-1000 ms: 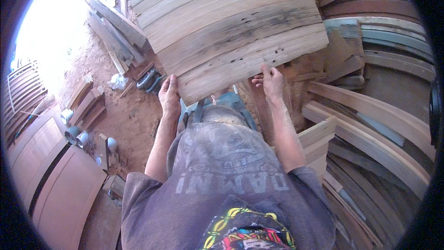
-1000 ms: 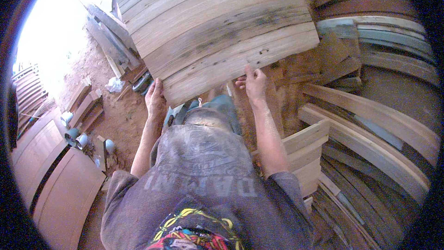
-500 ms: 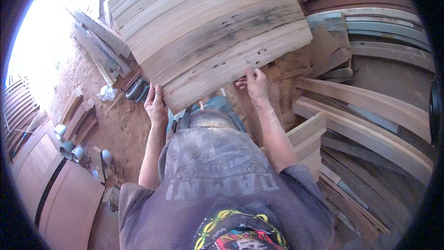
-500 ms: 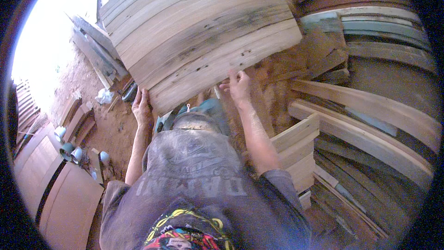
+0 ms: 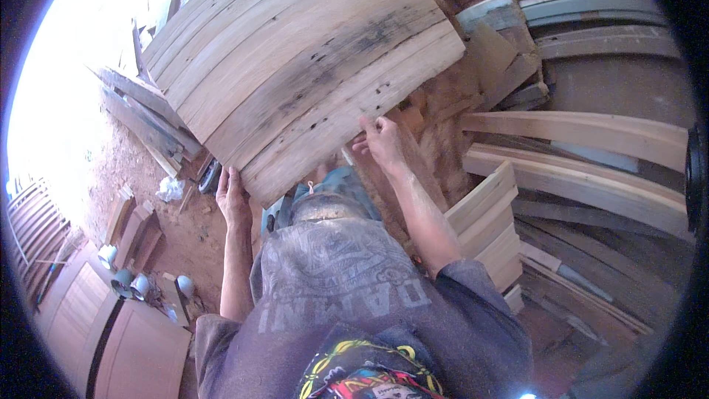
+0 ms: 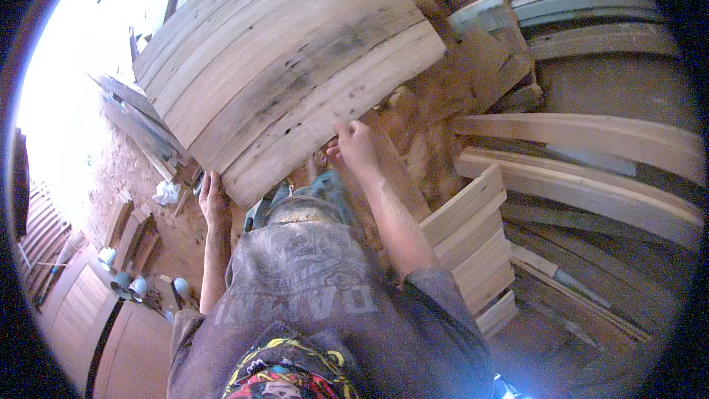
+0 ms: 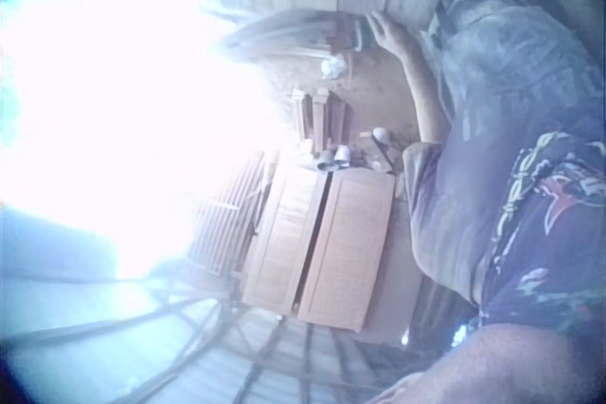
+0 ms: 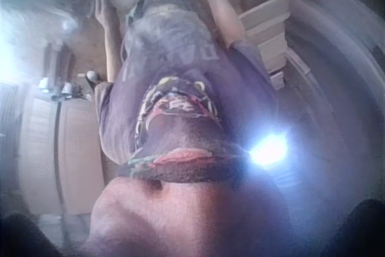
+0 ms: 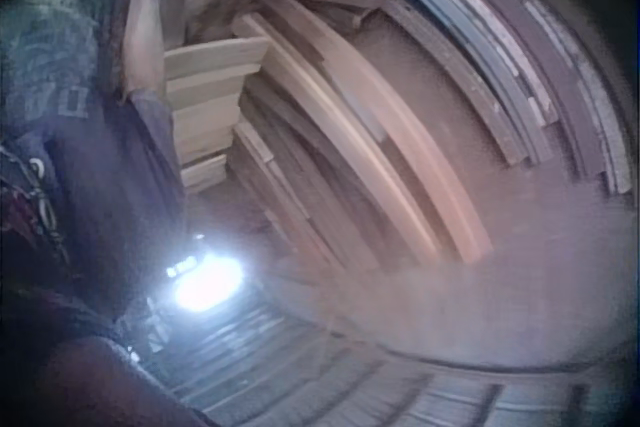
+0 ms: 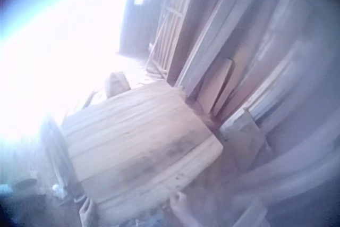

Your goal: The person repeatedly picks up wooden planks from a pile, inspects them by turning them over, and places them into a growing stack. The person handles the planks one at a time and occasionally uses a tape measure to check dimensions.

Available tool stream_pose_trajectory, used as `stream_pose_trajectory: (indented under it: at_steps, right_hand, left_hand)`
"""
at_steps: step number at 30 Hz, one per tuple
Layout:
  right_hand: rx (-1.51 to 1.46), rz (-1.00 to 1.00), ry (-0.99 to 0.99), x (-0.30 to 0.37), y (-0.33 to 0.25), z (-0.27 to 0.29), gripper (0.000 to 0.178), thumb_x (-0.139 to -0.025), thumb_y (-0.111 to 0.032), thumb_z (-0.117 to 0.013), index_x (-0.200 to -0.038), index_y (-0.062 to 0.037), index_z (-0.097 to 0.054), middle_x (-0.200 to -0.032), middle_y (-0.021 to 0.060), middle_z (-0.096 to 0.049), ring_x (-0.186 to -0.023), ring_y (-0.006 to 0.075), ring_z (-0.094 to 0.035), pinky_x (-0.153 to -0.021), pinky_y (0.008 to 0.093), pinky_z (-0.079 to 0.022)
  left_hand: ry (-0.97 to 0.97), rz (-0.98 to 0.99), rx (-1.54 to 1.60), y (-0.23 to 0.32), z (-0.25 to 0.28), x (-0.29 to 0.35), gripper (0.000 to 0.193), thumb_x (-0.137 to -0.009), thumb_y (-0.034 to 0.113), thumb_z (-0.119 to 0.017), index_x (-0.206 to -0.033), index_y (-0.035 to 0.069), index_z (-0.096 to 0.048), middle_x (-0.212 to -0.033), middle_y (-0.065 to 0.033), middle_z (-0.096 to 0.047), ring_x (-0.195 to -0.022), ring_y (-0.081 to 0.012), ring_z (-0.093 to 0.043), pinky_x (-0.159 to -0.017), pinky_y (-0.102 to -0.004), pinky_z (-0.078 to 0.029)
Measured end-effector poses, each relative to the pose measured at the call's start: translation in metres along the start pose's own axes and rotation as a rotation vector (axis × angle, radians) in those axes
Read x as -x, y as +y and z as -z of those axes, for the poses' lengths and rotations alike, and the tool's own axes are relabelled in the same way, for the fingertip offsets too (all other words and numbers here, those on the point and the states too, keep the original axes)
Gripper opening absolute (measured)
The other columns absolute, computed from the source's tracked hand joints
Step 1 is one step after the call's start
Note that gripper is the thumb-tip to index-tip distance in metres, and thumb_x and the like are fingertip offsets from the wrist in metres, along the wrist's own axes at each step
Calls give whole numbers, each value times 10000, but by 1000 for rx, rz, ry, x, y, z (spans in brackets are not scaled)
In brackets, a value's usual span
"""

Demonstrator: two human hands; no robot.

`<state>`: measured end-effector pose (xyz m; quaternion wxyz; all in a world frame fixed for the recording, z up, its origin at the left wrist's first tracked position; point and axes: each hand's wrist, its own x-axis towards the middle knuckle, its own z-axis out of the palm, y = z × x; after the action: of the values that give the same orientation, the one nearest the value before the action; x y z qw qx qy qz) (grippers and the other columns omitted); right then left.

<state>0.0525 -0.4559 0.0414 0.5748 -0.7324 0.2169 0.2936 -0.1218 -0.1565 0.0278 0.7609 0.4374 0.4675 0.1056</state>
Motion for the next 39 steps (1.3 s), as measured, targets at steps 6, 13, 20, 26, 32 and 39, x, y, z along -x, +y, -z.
stream_pose_trajectory:
  at_steps: [6, 13, 20, 26, 32, 39]
  right_hand:
    - [-39, 42, -21, -3, 4, -8, 360, -1000, -347, -638, -911, -4, -575, -764, 132, -714, -560, 187, -711, -435, 266, -504]
    - [-65, 268, 145, 4, 28, -8, 330, -974, -319, -683, -929, 0, -612, -798, 97, -722, -637, 136, -703, -560, 268, -537]
    - [-102, 301, 752, 128, 163, 0, 263, -971, -258, -697, -943, -11, -610, -825, 60, -714, -717, 93, -665, -640, 268, -540]
    - [-127, -60, 1204, 285, 251, -49, 251, -968, -223, -701, -927, 9, -615, -799, 53, -708, -697, 101, -660, -648, 275, -533]
    - [-142, -196, 1456, 330, 329, -111, 237, -962, -205, -702, -936, 21, -635, -774, 68, -707, -664, 119, -659, -632, 292, -534]
    - [325, -115, 1624, 340, 388, -131, 201, -949, -186, -701, -945, 11, -659, -789, 88, -715, -668, 136, -678, -639, 302, -547]
  left_hand:
    - [-85, -7, 11, 2, 13, -4, 406, -1022, 228, -628, -1389, 65, -570, -1141, -52, -700, -975, -121, -670, -803, -277, -549]
    - [-301, 159, -381, 34, 31, -28, 440, -1033, 303, -602, -1410, 84, -538, -1144, -50, -651, -941, -138, -660, -723, -325, -532]
    - [-292, -125, -515, 57, 49, -67, 328, -1003, 287, -663, -1185, 19, -612, -895, -59, -651, -692, -123, -617, -544, -224, -475]
    - [-709, -342, -696, 81, 21, -73, 242, -995, 272, -678, -1001, 36, -625, -713, 2, -569, -590, -65, -509, -500, -218, -395]
    - [-1148, -354, -731, 58, -47, -7, 162, -992, 178, -658, -1012, 18, -646, -673, 2, -553, -567, -66, -496, -525, -234, -391]
    - [-1611, -236, -757, -29, -109, 89, 336, -991, 150, -658, -1279, -3, -575, -859, -32, -600, -697, -83, -545, -605, -242, -457]
